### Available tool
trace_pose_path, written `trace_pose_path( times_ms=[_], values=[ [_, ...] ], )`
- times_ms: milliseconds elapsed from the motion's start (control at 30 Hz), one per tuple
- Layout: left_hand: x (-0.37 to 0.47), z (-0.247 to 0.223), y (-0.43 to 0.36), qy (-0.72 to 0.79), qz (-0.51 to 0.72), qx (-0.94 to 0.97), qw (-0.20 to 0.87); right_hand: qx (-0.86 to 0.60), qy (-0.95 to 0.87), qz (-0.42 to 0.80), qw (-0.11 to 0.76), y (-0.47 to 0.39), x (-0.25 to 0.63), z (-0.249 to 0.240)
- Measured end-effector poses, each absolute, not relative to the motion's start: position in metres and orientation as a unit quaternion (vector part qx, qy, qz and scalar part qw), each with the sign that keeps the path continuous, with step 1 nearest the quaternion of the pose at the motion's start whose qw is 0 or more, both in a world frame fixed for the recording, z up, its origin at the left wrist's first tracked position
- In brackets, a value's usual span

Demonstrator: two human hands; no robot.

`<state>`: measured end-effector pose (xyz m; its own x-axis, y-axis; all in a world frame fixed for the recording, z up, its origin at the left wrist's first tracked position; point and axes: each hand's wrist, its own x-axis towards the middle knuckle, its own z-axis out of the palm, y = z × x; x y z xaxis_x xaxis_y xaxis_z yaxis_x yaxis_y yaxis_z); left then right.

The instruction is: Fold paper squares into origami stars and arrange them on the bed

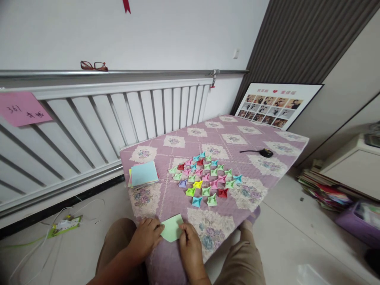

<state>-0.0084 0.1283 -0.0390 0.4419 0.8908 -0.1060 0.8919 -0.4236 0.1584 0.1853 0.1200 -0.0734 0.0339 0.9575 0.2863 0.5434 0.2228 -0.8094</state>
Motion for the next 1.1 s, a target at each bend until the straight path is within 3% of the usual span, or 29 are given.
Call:
trace_pose_path(
  times_ms=[200,433,767,900,1100],
  values=[
    [-0.013,-0.045,0.131,0.512,0.014,0.855,0.081,-0.542,-0.689,0.192,0.442,0.113,0.183,-0.069],
    [-0.005,-0.043,0.122,0.519,0.060,0.850,0.073,-0.514,-0.782,0.094,0.341,0.106,0.170,-0.059],
    [-0.012,-0.012,0.114,0.502,0.066,0.855,0.117,-0.473,-0.820,0.061,0.315,0.100,0.167,-0.037],
    [-0.012,0.006,0.115,0.508,0.120,0.831,0.194,-0.482,-0.814,0.102,0.308,0.100,0.168,-0.024],
    [-0.016,0.027,0.119,0.547,0.261,0.699,0.379,-0.500,-0.742,0.296,0.335,0.098,0.169,-0.001]
  ],
)
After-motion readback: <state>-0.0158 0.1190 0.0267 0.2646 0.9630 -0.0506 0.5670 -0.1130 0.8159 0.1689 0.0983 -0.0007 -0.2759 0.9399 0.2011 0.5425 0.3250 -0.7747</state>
